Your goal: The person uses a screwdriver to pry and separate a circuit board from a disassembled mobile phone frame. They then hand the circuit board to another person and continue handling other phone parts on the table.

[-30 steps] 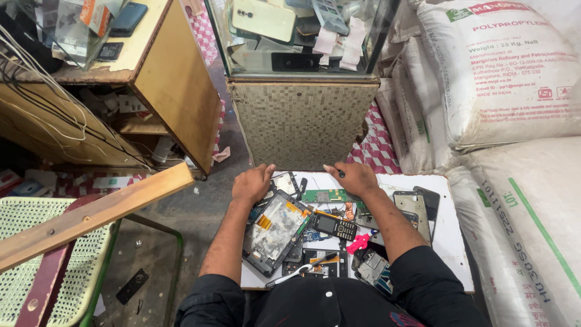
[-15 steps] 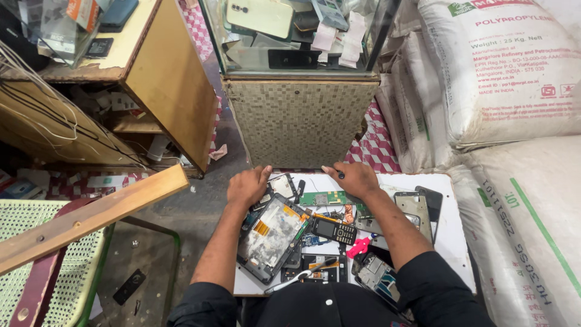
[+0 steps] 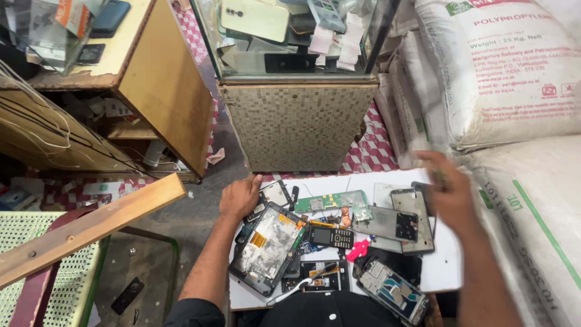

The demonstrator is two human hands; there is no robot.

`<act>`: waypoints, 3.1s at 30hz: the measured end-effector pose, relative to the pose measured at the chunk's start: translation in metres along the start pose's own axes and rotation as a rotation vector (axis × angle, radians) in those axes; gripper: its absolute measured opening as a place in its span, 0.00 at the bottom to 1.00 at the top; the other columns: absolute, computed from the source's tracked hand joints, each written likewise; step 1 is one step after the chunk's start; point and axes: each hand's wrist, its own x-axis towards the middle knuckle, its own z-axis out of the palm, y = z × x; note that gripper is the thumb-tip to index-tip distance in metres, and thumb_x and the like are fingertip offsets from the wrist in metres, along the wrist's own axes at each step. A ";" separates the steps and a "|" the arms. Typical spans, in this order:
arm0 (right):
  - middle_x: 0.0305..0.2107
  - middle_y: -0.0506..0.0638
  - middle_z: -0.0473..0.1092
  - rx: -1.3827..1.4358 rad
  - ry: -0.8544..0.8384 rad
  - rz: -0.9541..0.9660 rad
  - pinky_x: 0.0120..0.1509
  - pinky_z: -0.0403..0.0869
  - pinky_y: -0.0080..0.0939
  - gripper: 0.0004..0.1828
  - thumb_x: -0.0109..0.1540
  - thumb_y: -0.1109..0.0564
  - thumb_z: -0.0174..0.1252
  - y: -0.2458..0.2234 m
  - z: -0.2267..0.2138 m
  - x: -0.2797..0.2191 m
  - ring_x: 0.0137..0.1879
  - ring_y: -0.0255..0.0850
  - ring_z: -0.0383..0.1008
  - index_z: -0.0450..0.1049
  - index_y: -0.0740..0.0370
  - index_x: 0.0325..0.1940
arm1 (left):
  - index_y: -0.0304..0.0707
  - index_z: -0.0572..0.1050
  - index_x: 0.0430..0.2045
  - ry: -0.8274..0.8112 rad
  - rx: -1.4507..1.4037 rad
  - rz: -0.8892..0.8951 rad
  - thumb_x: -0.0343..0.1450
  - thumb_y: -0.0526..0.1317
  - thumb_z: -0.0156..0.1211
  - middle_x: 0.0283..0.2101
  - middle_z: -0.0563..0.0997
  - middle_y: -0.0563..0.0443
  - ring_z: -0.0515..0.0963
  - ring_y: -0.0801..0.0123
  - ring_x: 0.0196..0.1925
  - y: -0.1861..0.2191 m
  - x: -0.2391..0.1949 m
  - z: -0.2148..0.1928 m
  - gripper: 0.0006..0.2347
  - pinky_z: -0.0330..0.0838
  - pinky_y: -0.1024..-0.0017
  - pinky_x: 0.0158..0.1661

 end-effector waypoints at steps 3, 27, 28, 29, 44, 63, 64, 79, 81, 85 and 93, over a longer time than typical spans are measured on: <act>0.48 0.63 0.72 0.046 0.435 -0.320 0.61 0.73 0.39 0.13 0.71 0.73 0.40 0.045 -0.063 -0.039 0.55 0.43 0.75 0.67 0.70 0.56 | 0.48 0.79 0.45 -0.022 0.001 -0.044 0.76 0.61 0.35 0.44 0.82 0.34 0.79 0.38 0.52 -0.002 0.000 0.003 0.25 0.69 0.45 0.53; 0.67 0.58 0.59 1.152 0.645 0.725 0.74 0.62 0.55 0.35 0.72 0.31 0.33 0.246 0.059 -0.139 0.72 0.49 0.62 0.54 0.57 0.73 | 0.56 0.77 0.55 -0.065 0.000 -0.167 0.75 0.63 0.32 0.49 0.81 0.34 0.77 0.40 0.57 -0.019 -0.004 0.007 0.27 0.68 0.48 0.59; 0.67 0.58 0.59 1.133 0.649 0.734 0.75 0.63 0.54 0.34 0.72 0.33 0.35 0.244 0.059 -0.140 0.71 0.48 0.63 0.55 0.58 0.72 | 0.56 0.77 0.55 -0.068 0.003 -0.175 0.75 0.63 0.32 0.50 0.81 0.34 0.77 0.40 0.58 -0.020 -0.004 0.008 0.26 0.68 0.48 0.59; 0.66 0.58 0.59 1.115 0.653 0.744 0.75 0.63 0.53 0.32 0.73 0.35 0.36 0.244 0.059 -0.138 0.71 0.47 0.63 0.55 0.58 0.72 | 0.56 0.77 0.55 -0.070 0.006 -0.183 0.75 0.63 0.33 0.50 0.81 0.34 0.77 0.40 0.58 -0.021 -0.004 0.009 0.26 0.67 0.48 0.59; 0.46 0.52 0.73 1.158 0.674 0.616 0.54 0.78 0.43 0.13 0.73 0.54 0.51 0.267 0.081 -0.057 0.50 0.42 0.77 0.67 0.65 0.58 | 0.50 0.81 0.47 0.013 0.010 -0.330 0.76 0.63 0.45 0.46 0.83 0.35 0.79 0.36 0.53 -0.057 -0.019 0.008 0.23 0.72 0.46 0.52; 0.46 0.56 0.75 1.138 0.408 0.283 0.58 0.80 0.48 0.13 0.72 0.56 0.49 0.176 0.129 0.101 0.50 0.45 0.78 0.67 0.67 0.56 | 0.31 0.77 0.32 0.381 -0.075 -0.393 0.81 0.57 0.49 0.37 0.80 0.31 0.77 0.34 0.41 -0.081 -0.074 0.012 0.24 0.69 0.47 0.41; 0.47 0.57 0.75 1.105 0.353 0.205 0.59 0.79 0.48 0.14 0.74 0.55 0.48 0.172 0.130 0.102 0.50 0.45 0.78 0.68 0.69 0.57 | 0.31 0.77 0.32 0.403 -0.130 -0.408 0.79 0.56 0.50 0.35 0.80 0.32 0.77 0.37 0.38 -0.083 -0.077 0.012 0.23 0.69 0.49 0.39; 0.53 0.56 0.73 1.245 0.119 0.127 0.68 0.77 0.46 0.17 0.75 0.55 0.44 0.132 0.113 0.087 0.59 0.44 0.77 0.66 0.69 0.63 | 0.28 0.77 0.30 0.510 -0.289 -0.307 0.80 0.53 0.51 0.23 0.76 0.39 0.71 0.62 0.24 -0.095 -0.088 0.013 0.22 0.67 0.58 0.31; 0.55 0.57 0.72 1.251 0.114 0.117 0.69 0.77 0.48 0.17 0.75 0.54 0.45 0.132 0.109 0.083 0.61 0.45 0.77 0.65 0.69 0.63 | 0.27 0.76 0.30 0.505 -0.262 -0.304 0.81 0.54 0.51 0.23 0.75 0.38 0.70 0.59 0.24 -0.095 -0.088 0.014 0.23 0.67 0.58 0.32; 0.53 0.56 0.73 1.188 0.119 0.240 0.62 0.79 0.50 0.18 0.74 0.50 0.46 0.133 0.099 0.077 0.56 0.47 0.78 0.64 0.65 0.62 | 0.29 0.78 0.32 0.486 -0.273 -0.351 0.80 0.55 0.50 0.24 0.77 0.38 0.72 0.57 0.24 -0.090 -0.086 0.016 0.23 0.68 0.57 0.32; 0.50 0.52 0.73 0.780 0.217 0.342 0.53 0.78 0.47 0.18 0.73 0.48 0.50 0.115 0.083 0.028 0.51 0.43 0.77 0.66 0.59 0.64 | 0.27 0.75 0.31 0.445 -0.219 -0.368 0.82 0.55 0.48 0.26 0.76 0.34 0.70 0.49 0.27 -0.086 -0.082 0.015 0.25 0.67 0.55 0.35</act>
